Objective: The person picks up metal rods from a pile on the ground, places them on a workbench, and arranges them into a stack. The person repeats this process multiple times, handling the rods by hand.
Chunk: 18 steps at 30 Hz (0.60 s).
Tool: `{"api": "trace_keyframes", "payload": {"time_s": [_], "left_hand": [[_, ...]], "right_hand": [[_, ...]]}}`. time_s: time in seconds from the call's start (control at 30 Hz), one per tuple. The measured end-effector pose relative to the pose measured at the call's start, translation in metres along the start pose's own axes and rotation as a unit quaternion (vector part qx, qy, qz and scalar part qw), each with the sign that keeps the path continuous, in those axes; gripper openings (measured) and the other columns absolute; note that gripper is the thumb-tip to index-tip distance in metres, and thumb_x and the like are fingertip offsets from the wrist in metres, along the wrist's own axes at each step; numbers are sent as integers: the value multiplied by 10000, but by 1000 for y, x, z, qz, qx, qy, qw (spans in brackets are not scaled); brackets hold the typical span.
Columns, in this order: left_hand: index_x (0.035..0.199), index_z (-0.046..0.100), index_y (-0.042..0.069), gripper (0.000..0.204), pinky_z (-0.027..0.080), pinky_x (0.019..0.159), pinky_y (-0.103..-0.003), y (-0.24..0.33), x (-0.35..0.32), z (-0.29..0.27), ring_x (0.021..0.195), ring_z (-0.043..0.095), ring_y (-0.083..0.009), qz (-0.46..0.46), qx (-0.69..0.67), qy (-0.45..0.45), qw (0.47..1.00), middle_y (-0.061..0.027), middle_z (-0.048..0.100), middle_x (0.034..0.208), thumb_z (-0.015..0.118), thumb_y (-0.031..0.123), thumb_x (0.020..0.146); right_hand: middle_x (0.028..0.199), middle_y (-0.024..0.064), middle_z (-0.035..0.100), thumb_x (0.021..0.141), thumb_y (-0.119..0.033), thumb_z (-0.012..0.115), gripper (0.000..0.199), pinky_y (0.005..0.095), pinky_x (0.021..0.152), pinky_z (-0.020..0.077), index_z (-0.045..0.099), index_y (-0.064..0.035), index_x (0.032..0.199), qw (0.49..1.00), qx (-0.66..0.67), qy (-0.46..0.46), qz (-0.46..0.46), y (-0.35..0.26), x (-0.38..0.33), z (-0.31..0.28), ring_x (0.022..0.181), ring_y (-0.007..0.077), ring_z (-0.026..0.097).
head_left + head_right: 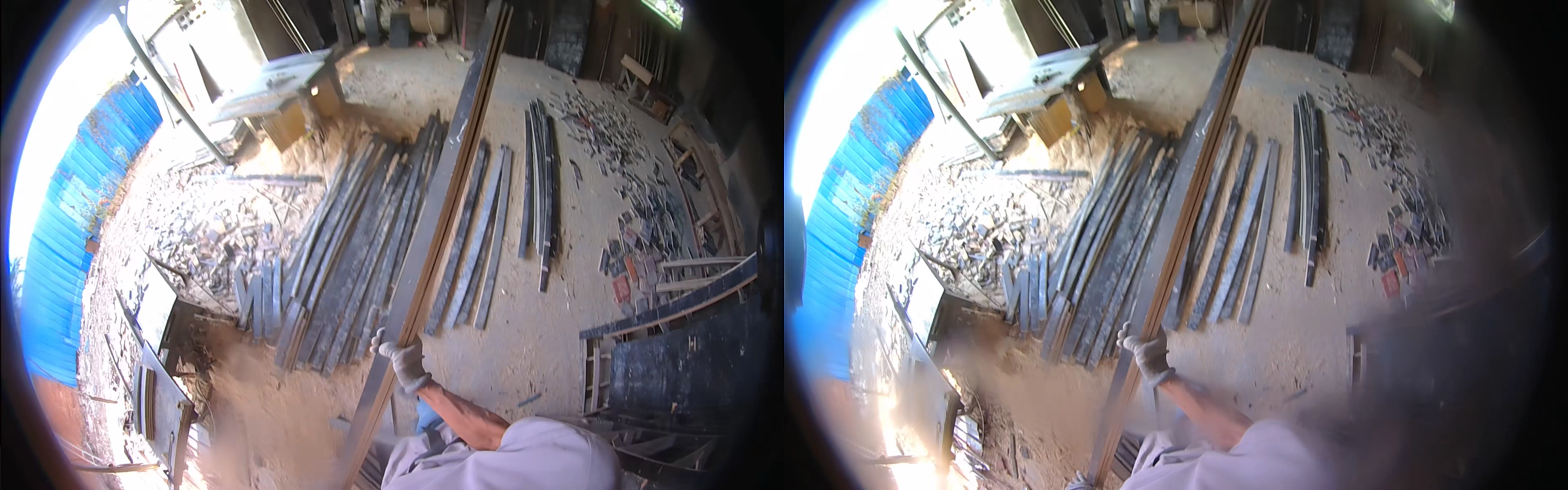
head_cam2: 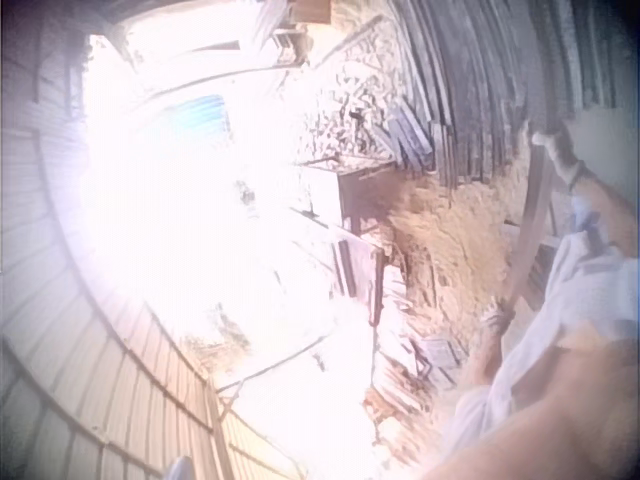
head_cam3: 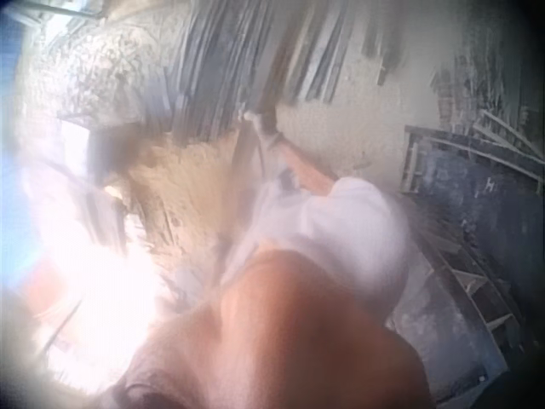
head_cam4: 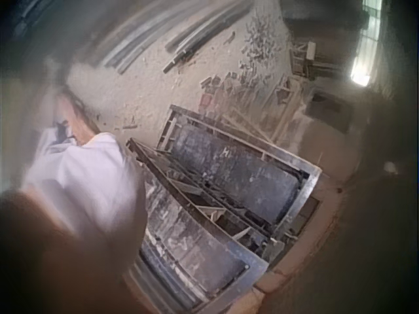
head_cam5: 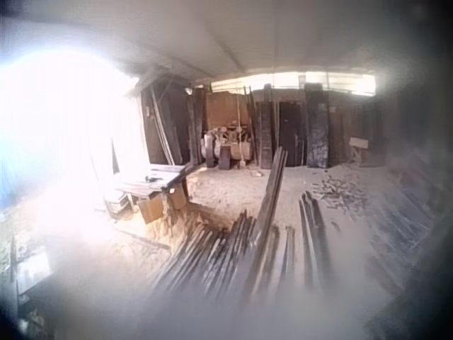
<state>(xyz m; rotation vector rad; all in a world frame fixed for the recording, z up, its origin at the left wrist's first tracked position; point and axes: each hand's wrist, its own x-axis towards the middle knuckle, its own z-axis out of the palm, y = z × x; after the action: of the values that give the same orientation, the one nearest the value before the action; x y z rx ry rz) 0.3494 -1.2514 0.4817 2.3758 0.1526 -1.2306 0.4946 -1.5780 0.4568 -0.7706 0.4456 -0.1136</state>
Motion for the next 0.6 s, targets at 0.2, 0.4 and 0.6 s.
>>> {"api": "trace_keyframes", "payload": {"time_s": [0.2,0.4,0.6], "left_hand": [[1669,129,5,1405,349,1195,-451,89,112,-79,1467,343,-365,124,-103,110,981,-254,375,1578,923,578,662],[1680,70,26,1438,395,1196,-514,307,-11,-310,1534,344,-401,537,-400,219,710,-247,272,1686,886,688,699],[1509,362,-22,1003,621,931,-473,255,-125,-425,1226,663,-379,663,-465,277,518,-251,566,1408,844,559,848]], "right_hand": [[1015,80,636,867,188,565,397,344,733,564,595,-57,1178,985,73,-140,-69,-29,44,67,915,223,656],[1022,52,615,824,132,638,446,292,761,531,548,-52,1221,972,-67,-223,31,-25,60,53,939,153,616],[1090,40,652,798,25,759,692,324,736,563,486,-69,1428,852,-385,-355,26,-31,68,6,936,178,662]]}}
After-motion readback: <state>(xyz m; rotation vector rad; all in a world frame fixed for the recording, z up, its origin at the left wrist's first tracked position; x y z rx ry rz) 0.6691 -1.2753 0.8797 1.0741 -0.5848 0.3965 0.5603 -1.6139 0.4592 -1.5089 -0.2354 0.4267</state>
